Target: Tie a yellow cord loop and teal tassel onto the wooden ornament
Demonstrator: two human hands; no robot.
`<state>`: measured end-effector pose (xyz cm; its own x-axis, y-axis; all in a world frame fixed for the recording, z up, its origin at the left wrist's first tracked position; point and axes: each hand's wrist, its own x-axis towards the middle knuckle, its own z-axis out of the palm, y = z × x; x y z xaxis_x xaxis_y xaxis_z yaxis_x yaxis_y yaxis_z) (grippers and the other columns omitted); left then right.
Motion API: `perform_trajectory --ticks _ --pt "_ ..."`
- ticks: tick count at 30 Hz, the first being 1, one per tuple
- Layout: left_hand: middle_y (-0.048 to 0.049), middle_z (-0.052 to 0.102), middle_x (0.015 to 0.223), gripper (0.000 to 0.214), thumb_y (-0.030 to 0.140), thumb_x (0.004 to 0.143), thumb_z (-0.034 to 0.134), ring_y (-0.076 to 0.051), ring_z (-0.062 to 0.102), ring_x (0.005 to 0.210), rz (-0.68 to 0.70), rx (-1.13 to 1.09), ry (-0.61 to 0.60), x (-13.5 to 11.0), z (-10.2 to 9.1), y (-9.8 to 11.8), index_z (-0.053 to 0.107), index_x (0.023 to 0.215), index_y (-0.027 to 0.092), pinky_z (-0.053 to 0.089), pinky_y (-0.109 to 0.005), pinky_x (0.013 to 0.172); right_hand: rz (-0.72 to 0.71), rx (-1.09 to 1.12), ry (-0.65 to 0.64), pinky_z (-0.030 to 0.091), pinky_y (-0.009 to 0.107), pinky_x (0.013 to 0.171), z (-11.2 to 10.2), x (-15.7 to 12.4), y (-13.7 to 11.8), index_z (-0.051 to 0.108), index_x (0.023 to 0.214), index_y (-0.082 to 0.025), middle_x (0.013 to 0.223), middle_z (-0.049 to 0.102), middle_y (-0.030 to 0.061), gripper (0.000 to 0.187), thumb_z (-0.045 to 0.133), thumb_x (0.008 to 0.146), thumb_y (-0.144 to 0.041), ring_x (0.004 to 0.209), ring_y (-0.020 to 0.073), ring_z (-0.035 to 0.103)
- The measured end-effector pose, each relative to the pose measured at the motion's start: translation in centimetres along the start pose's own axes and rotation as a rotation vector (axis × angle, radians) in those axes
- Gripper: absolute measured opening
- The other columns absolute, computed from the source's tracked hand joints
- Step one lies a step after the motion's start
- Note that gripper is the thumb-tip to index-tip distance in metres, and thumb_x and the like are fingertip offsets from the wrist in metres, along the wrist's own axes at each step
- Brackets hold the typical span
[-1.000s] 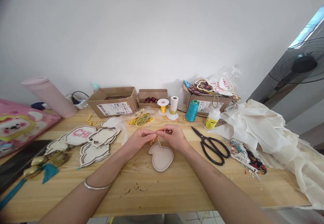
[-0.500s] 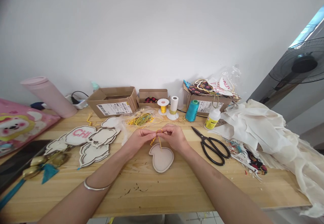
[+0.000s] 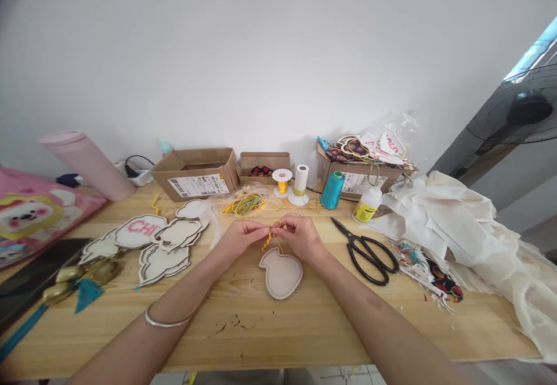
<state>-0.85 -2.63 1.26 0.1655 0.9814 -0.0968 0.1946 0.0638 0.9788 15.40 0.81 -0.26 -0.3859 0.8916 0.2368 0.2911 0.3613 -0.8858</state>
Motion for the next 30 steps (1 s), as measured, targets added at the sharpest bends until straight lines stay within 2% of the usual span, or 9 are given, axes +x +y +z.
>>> perform_trajectory --ticks 3,7,10,15,19,24,30 --pt "-0.0029 0.066 0.071 0.025 0.037 0.068 0.058 -0.013 0.053 0.066 0.003 -0.032 -0.007 0.04 -0.15 -0.11 0.07 0.074 0.016 0.039 -0.024 0.063 -0.016 -0.008 -0.009 0.034 0.023 0.048 0.02 0.02 0.07 0.064 0.07 -0.017 0.066 0.058 0.0015 0.02 0.059 0.071 -0.037 0.053 0.0089 0.041" --pt "-0.0041 0.068 0.081 0.024 0.034 0.066 0.062 -0.014 0.056 0.072 -0.017 -0.07 -0.001 -0.01 -0.29 0.09 0.07 0.082 0.017 0.042 -0.026 0.069 -0.043 -0.074 -0.031 0.035 0.023 0.051 -0.07 0.01 -0.11 0.062 0.069 -0.017 0.066 0.058 0.0015 0.019 0.055 0.074 -0.034 0.055 0.01 0.044" --pt "-0.004 0.068 0.08 0.025 0.033 0.068 0.061 -0.014 0.057 0.074 -0.01 -0.08 0.011 -0.04 -0.3 0.31 0.069 0.085 0.017 0.043 -0.026 0.071 -0.067 -0.118 -0.031 0.034 0.023 0.05 -0.12 0.02 -0.13 0.06 0.068 -0.017 0.064 0.056 0.0007 0.017 0.054 0.075 -0.031 0.054 0.0095 0.042" --pt "-0.0027 0.068 0.076 0.023 0.033 0.068 0.061 -0.014 0.056 0.07 0.043 0.021 0.039 0.13 -0.25 0.19 0.07 0.081 0.017 0.043 -0.025 0.068 -0.086 -0.163 -0.037 0.034 0.024 0.052 -0.16 0.06 0.04 0.061 0.071 -0.018 0.066 0.057 0.0009 0.014 0.054 0.076 -0.029 0.054 0.0098 0.042" --pt "-0.0013 0.068 0.071 0.024 0.034 0.069 0.059 -0.013 0.054 0.065 0.061 0.112 0.013 0.24 -0.38 -0.06 0.071 0.081 0.018 0.041 -0.023 0.062 -0.088 -0.181 -0.042 0.035 0.024 0.053 -0.15 0.06 0.05 0.061 0.071 -0.017 0.066 0.057 0.0014 0.015 0.053 0.077 -0.028 0.056 0.0104 0.044" --pt "-0.0015 0.067 0.072 0.024 0.034 0.069 0.058 -0.012 0.054 0.065 0.057 0.09 -0.009 0.28 -0.42 -0.39 0.071 0.079 0.016 0.041 -0.022 0.062 -0.072 -0.137 -0.048 0.036 0.023 0.052 0.05 0.0 0.25 0.062 0.072 -0.017 0.065 0.057 0.0007 0.015 0.054 0.076 -0.029 0.055 0.0099 0.045" --pt "-0.0021 0.068 0.073 0.024 0.036 0.069 0.058 -0.012 0.055 0.064 0.045 0.058 0.005 0.36 -0.18 -0.65 0.07 0.075 0.016 0.041 -0.022 0.06 0.029 -0.041 -0.045 0.031 0.02 0.045 0.3 -0.08 0.16 0.064 0.076 -0.017 0.059 0.056 -0.0012 0.017 0.061 0.068 -0.032 0.049 0.0074 0.038"
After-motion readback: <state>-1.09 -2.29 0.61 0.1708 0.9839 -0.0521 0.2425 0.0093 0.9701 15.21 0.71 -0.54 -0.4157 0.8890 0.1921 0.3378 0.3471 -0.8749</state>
